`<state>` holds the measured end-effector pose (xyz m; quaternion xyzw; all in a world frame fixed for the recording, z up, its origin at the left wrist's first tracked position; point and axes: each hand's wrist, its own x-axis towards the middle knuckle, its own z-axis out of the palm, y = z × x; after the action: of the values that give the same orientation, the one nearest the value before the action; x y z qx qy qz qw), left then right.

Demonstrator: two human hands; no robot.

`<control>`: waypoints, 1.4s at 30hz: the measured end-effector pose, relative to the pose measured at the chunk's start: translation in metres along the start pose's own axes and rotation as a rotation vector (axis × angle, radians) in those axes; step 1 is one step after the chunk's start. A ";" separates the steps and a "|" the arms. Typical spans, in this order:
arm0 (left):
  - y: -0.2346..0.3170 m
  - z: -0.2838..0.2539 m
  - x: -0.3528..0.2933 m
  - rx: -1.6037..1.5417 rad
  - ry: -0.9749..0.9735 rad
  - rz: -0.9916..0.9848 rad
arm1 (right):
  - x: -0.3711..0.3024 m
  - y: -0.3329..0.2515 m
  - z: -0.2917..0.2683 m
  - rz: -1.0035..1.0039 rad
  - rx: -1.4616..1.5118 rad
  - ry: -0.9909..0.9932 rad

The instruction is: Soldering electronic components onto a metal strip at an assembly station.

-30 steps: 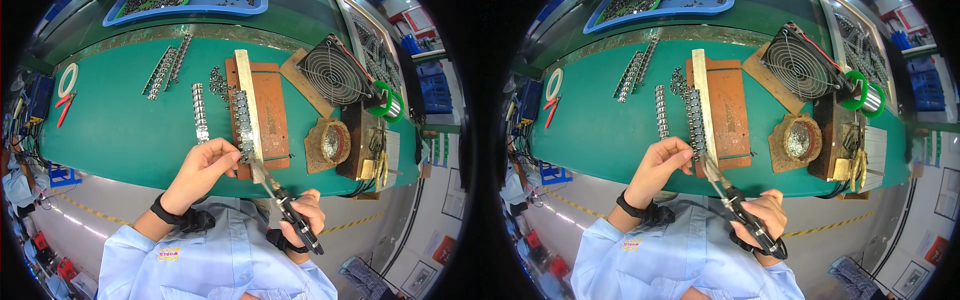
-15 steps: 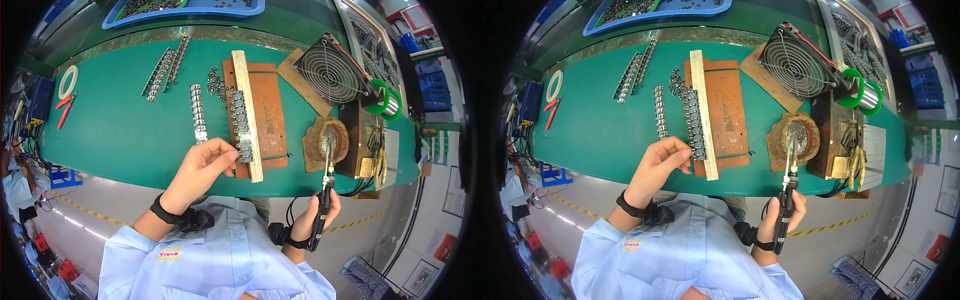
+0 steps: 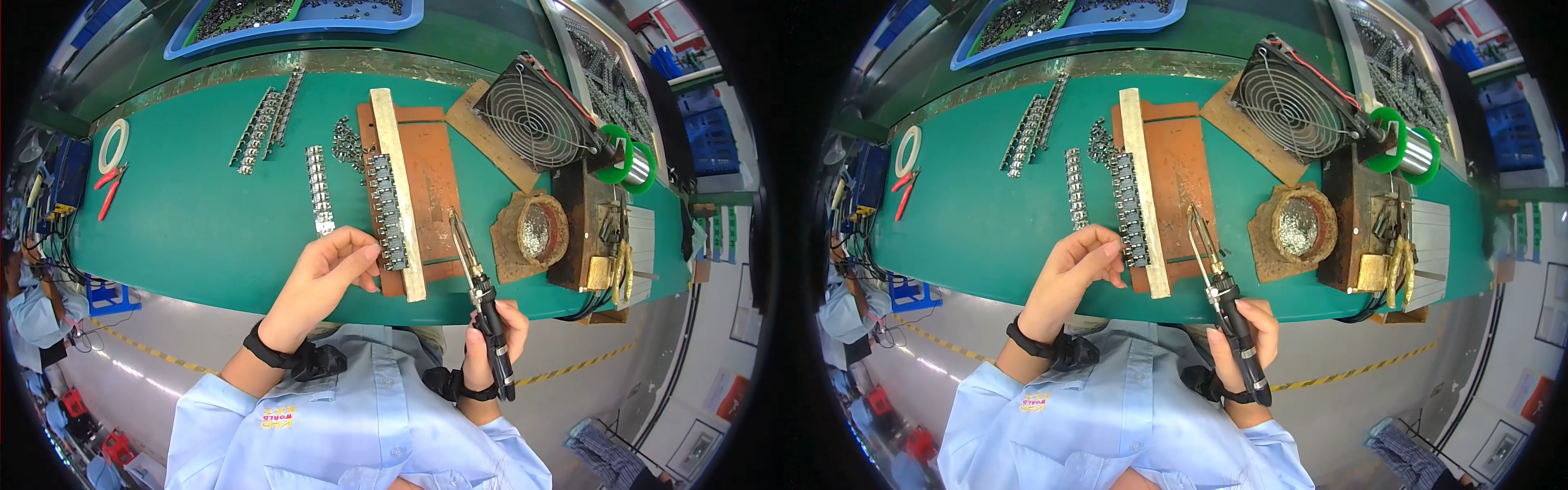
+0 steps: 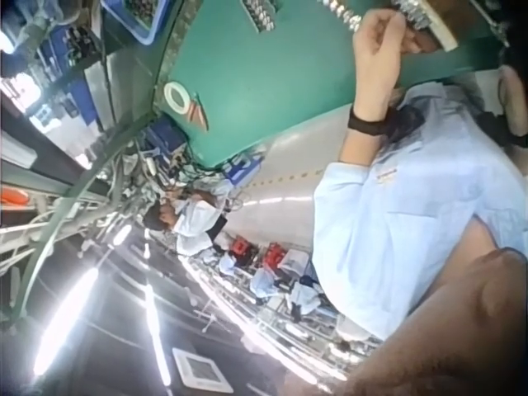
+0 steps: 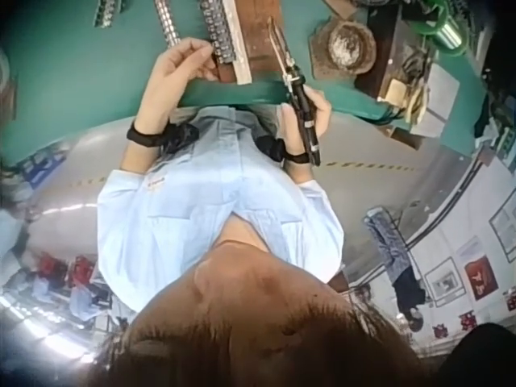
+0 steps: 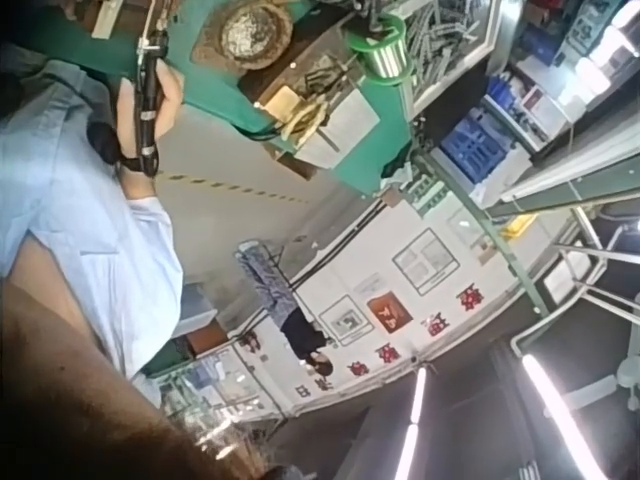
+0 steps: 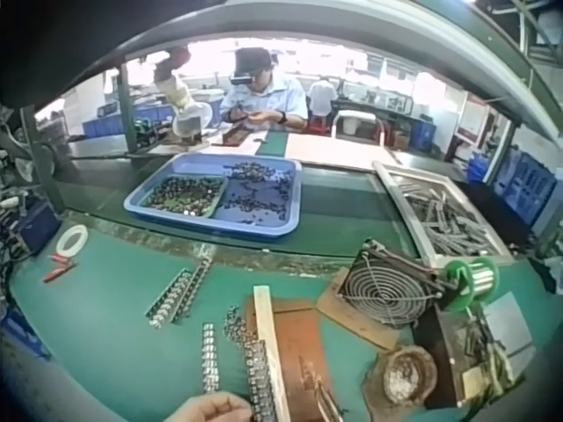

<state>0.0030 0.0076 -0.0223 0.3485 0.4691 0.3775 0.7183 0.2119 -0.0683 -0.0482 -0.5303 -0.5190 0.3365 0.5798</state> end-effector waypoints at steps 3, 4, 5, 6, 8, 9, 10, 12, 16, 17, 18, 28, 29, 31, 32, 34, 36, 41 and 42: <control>-0.001 0.007 0.007 -0.008 0.028 -0.007 | 0.005 0.009 -0.009 0.013 0.007 -0.004; -0.002 0.010 0.010 -0.001 0.022 -0.015 | 0.007 0.012 -0.013 0.019 0.010 -0.009; -0.004 0.013 0.013 -0.005 0.031 -0.018 | 0.010 0.016 -0.017 0.025 0.012 -0.001; -0.006 0.017 0.016 -0.009 0.039 -0.022 | 0.013 0.021 -0.021 -0.009 0.010 -0.028; -0.010 0.024 0.024 -0.003 0.045 -0.038 | 0.019 0.030 -0.029 -0.074 0.006 -0.082; -0.011 0.028 0.028 -0.004 0.056 -0.037 | 0.023 0.034 -0.033 -0.063 0.009 -0.072; -0.014 0.031 0.033 -0.006 0.064 -0.039 | 0.027 0.038 -0.037 -0.071 0.026 -0.096; -0.021 0.038 0.042 0.001 0.075 -0.055 | 0.034 0.046 -0.045 -0.085 0.068 -0.149; -0.032 0.049 0.058 0.027 0.105 -0.040 | 0.047 0.069 -0.062 -0.154 0.071 -0.205; -0.035 0.052 0.061 0.034 0.114 -0.029 | 0.049 0.074 -0.065 -0.144 0.074 -0.199; -0.038 0.054 0.065 0.042 0.123 -0.016 | 0.052 0.079 -0.066 -0.157 0.112 -0.174; -0.037 0.041 0.065 0.066 0.124 0.010 | 0.065 0.060 -0.061 -0.247 0.093 -0.290; -0.036 0.038 0.063 0.067 0.118 0.008 | 0.065 0.056 -0.057 -0.249 0.094 -0.297; -0.034 0.032 0.060 0.060 0.106 0.009 | 0.065 0.045 -0.049 -0.240 0.025 -0.323; -0.033 0.028 0.059 0.052 0.110 0.015 | 0.063 0.041 -0.044 -0.236 -0.009 -0.336; -0.029 0.020 0.054 0.061 0.086 0.022 | 0.060 0.037 -0.033 -0.239 -0.020 -0.340; -0.026 0.012 0.051 0.058 0.080 0.030 | 0.057 0.035 -0.023 -0.232 -0.036 -0.326; -0.018 -0.006 0.042 0.048 0.046 0.032 | 0.048 0.026 -0.003 -0.192 -0.046 -0.343; -0.017 -0.009 0.041 0.035 0.039 0.028 | 0.046 0.025 0.000 -0.192 -0.047 -0.338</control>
<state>0.0096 0.0366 -0.0567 0.3601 0.4847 0.3859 0.6974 0.2268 -0.0196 -0.0605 -0.4277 -0.6649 0.3518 0.5013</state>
